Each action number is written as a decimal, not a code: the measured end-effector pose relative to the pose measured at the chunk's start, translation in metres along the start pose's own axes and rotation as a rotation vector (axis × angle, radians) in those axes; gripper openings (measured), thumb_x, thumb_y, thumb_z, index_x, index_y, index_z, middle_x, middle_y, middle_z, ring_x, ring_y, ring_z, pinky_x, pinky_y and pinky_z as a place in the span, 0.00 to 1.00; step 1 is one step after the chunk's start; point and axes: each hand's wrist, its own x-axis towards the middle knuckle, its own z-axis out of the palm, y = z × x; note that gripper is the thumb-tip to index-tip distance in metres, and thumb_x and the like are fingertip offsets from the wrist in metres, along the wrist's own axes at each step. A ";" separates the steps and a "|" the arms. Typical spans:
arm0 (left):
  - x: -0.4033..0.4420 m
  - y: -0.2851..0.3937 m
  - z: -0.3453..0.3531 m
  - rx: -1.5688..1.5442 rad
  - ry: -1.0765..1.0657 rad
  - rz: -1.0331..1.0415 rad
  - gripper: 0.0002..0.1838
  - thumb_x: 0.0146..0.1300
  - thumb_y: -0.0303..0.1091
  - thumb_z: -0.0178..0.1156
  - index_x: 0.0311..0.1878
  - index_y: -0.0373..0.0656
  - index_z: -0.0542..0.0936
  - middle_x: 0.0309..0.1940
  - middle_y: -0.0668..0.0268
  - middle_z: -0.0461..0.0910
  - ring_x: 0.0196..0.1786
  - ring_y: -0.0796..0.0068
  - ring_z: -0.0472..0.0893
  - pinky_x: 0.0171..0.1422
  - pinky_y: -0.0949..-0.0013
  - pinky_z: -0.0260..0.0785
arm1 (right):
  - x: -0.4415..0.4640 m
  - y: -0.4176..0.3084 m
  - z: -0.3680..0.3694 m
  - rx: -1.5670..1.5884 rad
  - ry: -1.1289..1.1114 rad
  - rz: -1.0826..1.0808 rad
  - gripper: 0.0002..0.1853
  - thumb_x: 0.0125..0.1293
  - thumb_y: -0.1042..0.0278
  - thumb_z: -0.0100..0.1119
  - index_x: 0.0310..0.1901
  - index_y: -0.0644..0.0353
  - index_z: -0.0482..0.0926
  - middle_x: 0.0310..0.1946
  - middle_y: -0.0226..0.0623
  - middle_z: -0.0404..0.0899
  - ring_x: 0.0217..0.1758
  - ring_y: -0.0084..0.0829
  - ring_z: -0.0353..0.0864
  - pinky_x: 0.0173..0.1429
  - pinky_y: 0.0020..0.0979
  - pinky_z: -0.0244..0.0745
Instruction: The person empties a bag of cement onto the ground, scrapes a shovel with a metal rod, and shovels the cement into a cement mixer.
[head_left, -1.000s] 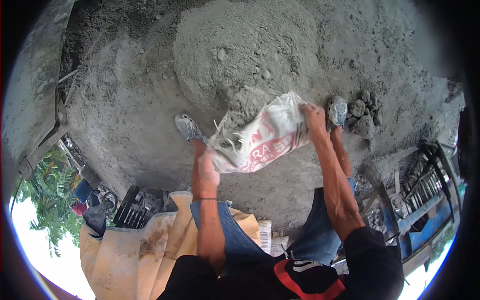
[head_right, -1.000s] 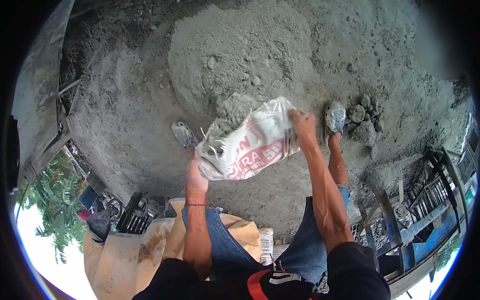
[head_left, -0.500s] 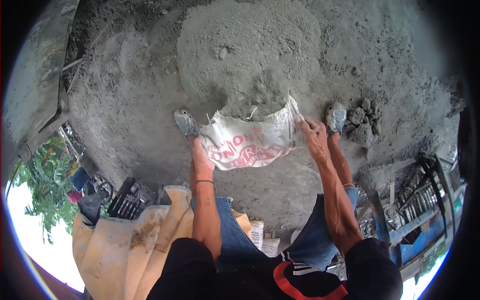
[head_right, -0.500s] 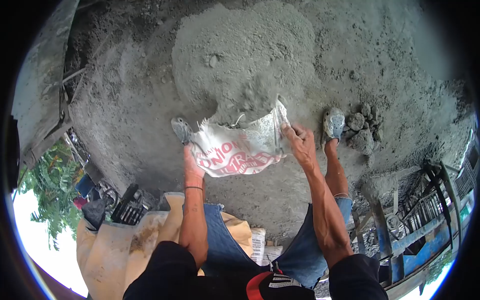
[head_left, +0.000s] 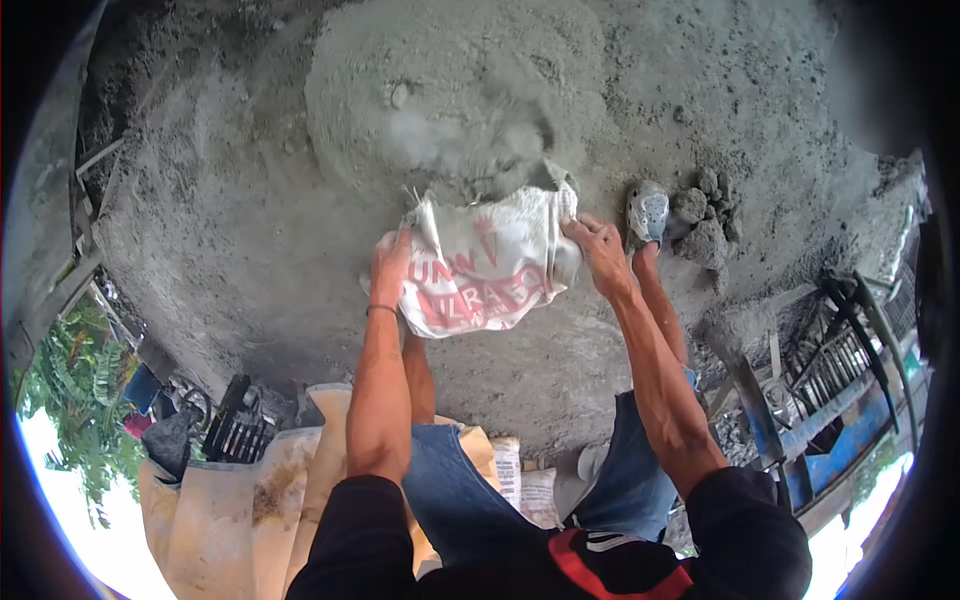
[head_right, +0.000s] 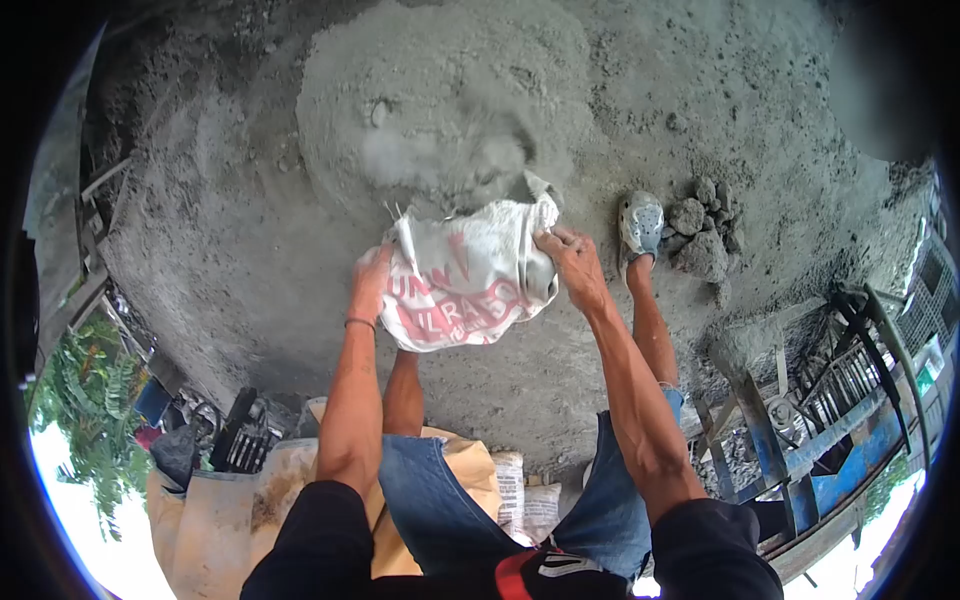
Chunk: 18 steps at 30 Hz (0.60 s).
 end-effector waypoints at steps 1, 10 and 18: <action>0.006 -0.010 -0.007 0.089 -0.053 -0.039 0.26 0.68 0.50 0.54 0.43 0.29 0.79 0.31 0.52 0.81 0.34 0.68 0.76 0.42 0.62 0.69 | 0.005 0.017 0.003 0.044 0.015 0.045 0.16 0.65 0.57 0.61 0.30 0.63 0.79 0.24 0.24 0.73 0.28 0.18 0.66 0.32 0.26 0.62; 0.050 -0.005 0.015 0.523 -0.008 0.005 0.21 0.59 0.43 0.55 0.39 0.31 0.82 0.41 0.37 0.79 0.49 0.36 0.78 0.48 0.48 0.71 | 0.086 0.058 -0.033 0.180 0.002 0.486 0.28 0.64 0.43 0.58 0.41 0.68 0.81 0.29 0.36 0.77 0.34 0.30 0.76 0.41 0.35 0.74; 0.036 0.021 0.018 0.374 -0.145 0.117 0.19 0.63 0.38 0.53 0.38 0.26 0.81 0.37 0.42 0.83 0.39 0.48 0.84 0.42 0.56 0.72 | 0.109 0.085 -0.014 0.082 0.068 0.107 0.15 0.62 0.63 0.67 0.25 0.66 0.80 0.18 0.27 0.72 0.23 0.21 0.66 0.26 0.30 0.60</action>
